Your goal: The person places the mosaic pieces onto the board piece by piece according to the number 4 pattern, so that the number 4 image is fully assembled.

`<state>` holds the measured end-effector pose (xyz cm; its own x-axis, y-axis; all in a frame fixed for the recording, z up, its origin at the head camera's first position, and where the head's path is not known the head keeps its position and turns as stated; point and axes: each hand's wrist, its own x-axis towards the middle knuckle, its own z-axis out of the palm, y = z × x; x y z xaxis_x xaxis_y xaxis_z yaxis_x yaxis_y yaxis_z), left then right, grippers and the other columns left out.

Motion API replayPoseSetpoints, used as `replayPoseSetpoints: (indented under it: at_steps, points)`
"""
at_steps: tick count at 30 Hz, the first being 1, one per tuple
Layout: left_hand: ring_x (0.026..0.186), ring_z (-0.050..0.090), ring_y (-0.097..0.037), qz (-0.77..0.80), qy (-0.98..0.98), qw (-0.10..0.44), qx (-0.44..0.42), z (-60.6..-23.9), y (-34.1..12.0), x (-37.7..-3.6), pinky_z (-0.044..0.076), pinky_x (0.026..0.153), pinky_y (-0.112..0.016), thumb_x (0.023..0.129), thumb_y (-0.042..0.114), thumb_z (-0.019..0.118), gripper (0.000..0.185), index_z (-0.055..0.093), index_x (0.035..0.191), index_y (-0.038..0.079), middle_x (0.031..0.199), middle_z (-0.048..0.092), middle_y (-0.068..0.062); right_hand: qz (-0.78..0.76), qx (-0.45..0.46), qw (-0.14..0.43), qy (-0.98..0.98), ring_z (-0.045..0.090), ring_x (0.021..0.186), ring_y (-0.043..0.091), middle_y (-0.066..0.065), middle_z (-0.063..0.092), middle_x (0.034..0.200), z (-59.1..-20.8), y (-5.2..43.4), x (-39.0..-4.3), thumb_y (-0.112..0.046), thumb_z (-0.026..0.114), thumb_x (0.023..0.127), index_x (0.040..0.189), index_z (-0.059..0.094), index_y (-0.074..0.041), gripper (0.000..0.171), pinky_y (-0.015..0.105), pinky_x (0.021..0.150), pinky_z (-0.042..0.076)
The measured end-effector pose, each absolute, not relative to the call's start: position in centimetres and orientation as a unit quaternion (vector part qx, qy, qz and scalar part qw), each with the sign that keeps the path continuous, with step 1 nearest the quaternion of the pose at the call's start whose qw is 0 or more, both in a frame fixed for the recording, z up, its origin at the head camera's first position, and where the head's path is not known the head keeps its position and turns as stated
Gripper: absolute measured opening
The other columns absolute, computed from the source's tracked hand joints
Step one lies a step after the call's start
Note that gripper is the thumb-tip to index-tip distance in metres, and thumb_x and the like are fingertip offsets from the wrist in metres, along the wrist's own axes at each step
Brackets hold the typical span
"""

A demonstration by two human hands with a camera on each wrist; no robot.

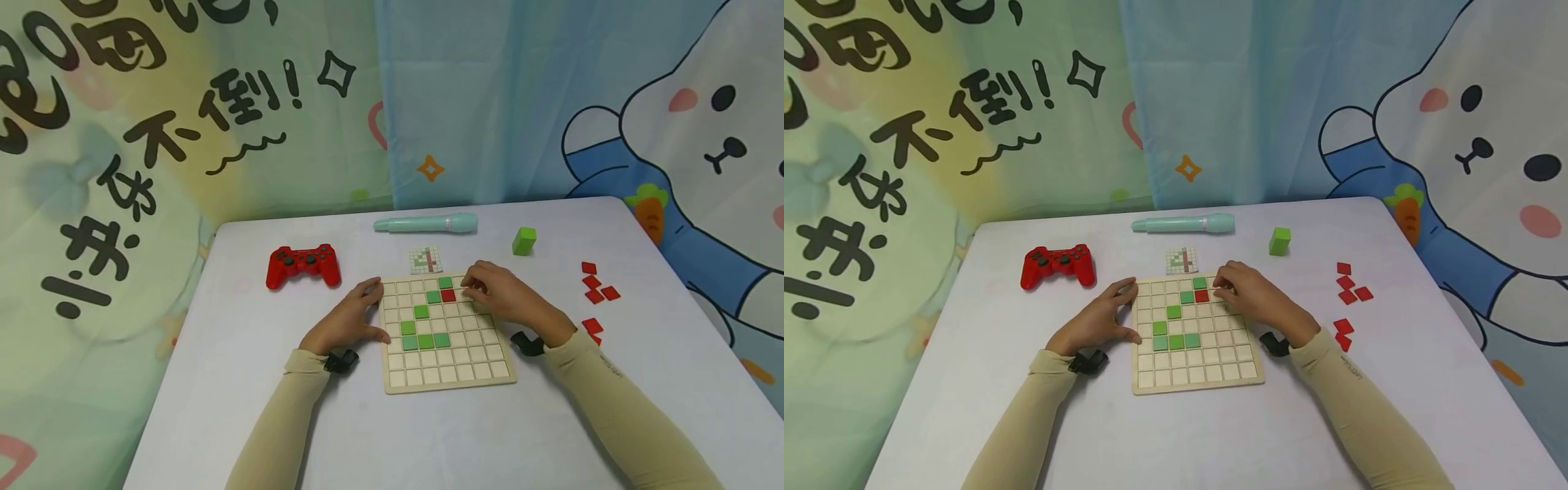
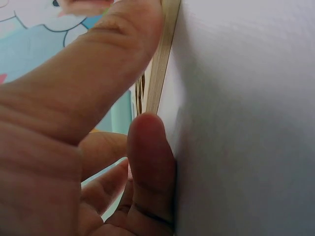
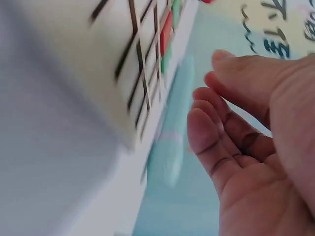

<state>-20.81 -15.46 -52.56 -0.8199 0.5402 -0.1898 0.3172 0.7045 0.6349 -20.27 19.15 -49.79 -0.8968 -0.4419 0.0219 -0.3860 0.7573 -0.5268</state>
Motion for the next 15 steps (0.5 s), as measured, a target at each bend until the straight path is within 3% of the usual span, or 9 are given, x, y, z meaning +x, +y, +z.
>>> replayPoseSetpoints:
  at_steps: [6,12,15]
  points:
    - [0.165,0.027,-0.034,0.297,0.906,0.181,0.241,-52.5,-15.3,-20.8,0.037,0.130,-0.047,0.079,0.036,0.096,0.113,0.032,0.167,0.006,0.179,0.022,-0.009,-0.277,-0.145,-0.031,0.949,0.065,0.098,0.021,0.007,0.071,0.114,-48.9,25.2,-16.7,-0.010,0.072,0.102,0.122,0.071,-0.007,0.021,0.041,0.084,0.059]
    - [0.165,0.027,-0.036,0.293,0.907,0.178,0.245,-52.6,-15.5,-20.8,0.038,0.129,-0.049,0.079,0.037,0.095,0.112,0.032,0.167,0.005,0.179,0.022,-0.011,-0.305,-0.011,-0.061,0.950,0.063,0.107,0.034,0.017,0.070,0.122,-49.3,32.2,-12.3,-0.014,0.063,0.108,0.131,0.067,-0.006,0.024,0.009,0.076,0.046]
    - [0.165,0.027,-0.037,0.292,0.907,0.178,0.247,-52.6,-15.3,-20.7,0.038,0.129,-0.050,0.079,0.036,0.095,0.112,0.032,0.167,0.005,0.179,0.023,-0.012,-0.321,0.058,-0.047,0.944,0.060,0.111,0.038,0.023,0.067,0.128,-50.1,34.9,-10.7,-0.019,0.058,0.111,0.135,0.064,-0.005,0.029,0.003,0.071,0.040]
